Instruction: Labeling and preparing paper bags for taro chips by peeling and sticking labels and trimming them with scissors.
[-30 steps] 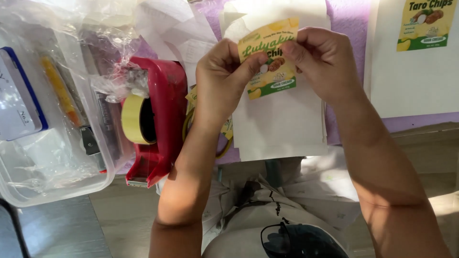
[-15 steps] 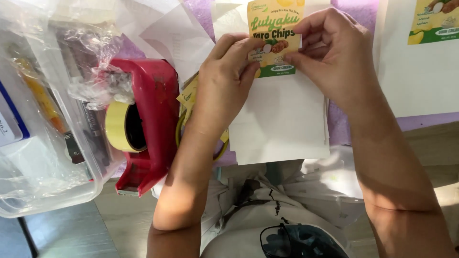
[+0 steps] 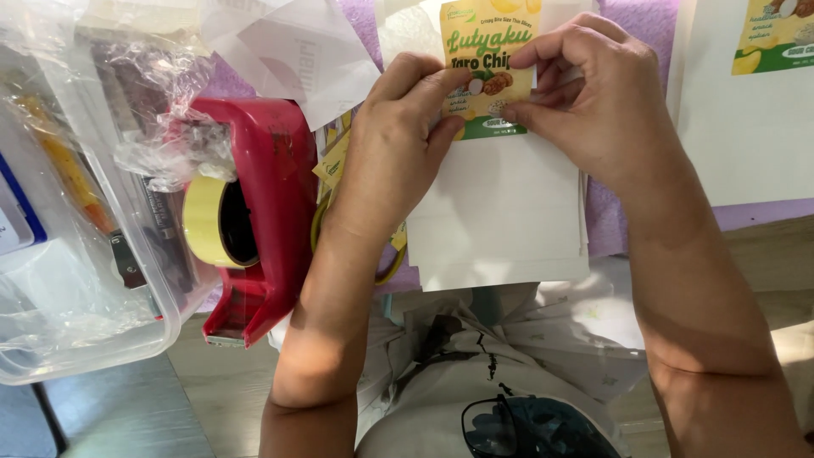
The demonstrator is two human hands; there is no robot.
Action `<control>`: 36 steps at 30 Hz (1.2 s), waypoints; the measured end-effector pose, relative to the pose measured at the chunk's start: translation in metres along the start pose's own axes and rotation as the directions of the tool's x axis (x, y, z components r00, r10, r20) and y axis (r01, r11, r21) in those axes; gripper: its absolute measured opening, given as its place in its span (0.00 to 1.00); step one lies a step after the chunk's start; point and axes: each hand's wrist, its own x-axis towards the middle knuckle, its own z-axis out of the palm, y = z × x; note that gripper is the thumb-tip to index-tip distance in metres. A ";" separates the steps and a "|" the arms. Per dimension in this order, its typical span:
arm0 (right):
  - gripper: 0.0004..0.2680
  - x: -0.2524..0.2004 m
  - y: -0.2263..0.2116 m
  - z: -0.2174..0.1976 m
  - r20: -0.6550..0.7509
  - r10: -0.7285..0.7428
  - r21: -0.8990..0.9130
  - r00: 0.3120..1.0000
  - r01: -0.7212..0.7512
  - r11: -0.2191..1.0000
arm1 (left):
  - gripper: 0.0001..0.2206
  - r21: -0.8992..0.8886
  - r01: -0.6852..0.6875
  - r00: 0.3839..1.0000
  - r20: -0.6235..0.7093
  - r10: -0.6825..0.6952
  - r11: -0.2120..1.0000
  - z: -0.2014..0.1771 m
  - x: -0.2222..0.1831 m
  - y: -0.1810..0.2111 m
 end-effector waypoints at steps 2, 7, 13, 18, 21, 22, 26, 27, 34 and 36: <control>0.14 0.001 0.000 0.000 0.004 0.005 -0.010 1.000 -0.005 1.000 | 0.21 -0.008 -0.005 1.000 0.000 0.005 1.000 0.000 0.000 0.000; 0.14 0.001 -0.007 -0.002 0.023 0.040 0.014 0.999 -0.040 0.999 | 0.21 -0.017 -0.015 1.000 -0.002 0.015 1.000 0.000 0.001 0.000; 0.15 0.001 0.001 -0.002 0.026 -0.010 0.007 1.000 0.009 1.000 | 0.20 -0.008 -0.021 1.000 -0.004 0.021 1.000 0.001 0.001 -0.003; 0.15 0.001 -0.001 -0.002 0.030 0.007 0.001 1.000 -0.007 1.000 | 0.20 -0.010 -0.003 1.000 0.008 0.003 1.000 0.000 0.001 0.000; 0.14 0.001 -0.002 -0.002 0.030 0.001 0.005 1.000 -0.001 1.000 | 0.20 -0.013 0.001 1.000 0.008 -0.001 1.000 -0.001 0.001 0.002; 0.14 0.001 -0.002 -0.002 0.029 0.000 0.017 1.000 0.000 1.000 | 0.20 -0.014 0.007 1.000 0.014 -0.007 1.000 -0.002 0.002 0.003; 0.15 0.001 -0.002 -0.001 0.027 0.024 0.029 0.999 -0.025 0.999 | 0.20 -0.017 -0.006 1.000 0.015 0.006 1.000 -0.001 0.001 0.001; 0.15 0.001 -0.002 -0.001 0.028 0.025 0.029 0.999 -0.026 0.999 | 0.20 -0.014 0.003 1.000 0.019 -0.002 1.000 -0.001 0.002 0.002; 0.15 0.002 -0.001 -0.002 0.040 0.007 0.004 0.999 -0.008 1.000 | 0.20 -0.018 0.005 1.000 0.015 -0.004 1.000 -0.001 0.002 0.003; 0.15 0.002 -0.001 -0.002 0.042 0.004 0.005 0.999 -0.004 1.000 | 0.20 -0.027 -0.006 1.000 0.013 0.006 1.000 -0.002 0.002 0.002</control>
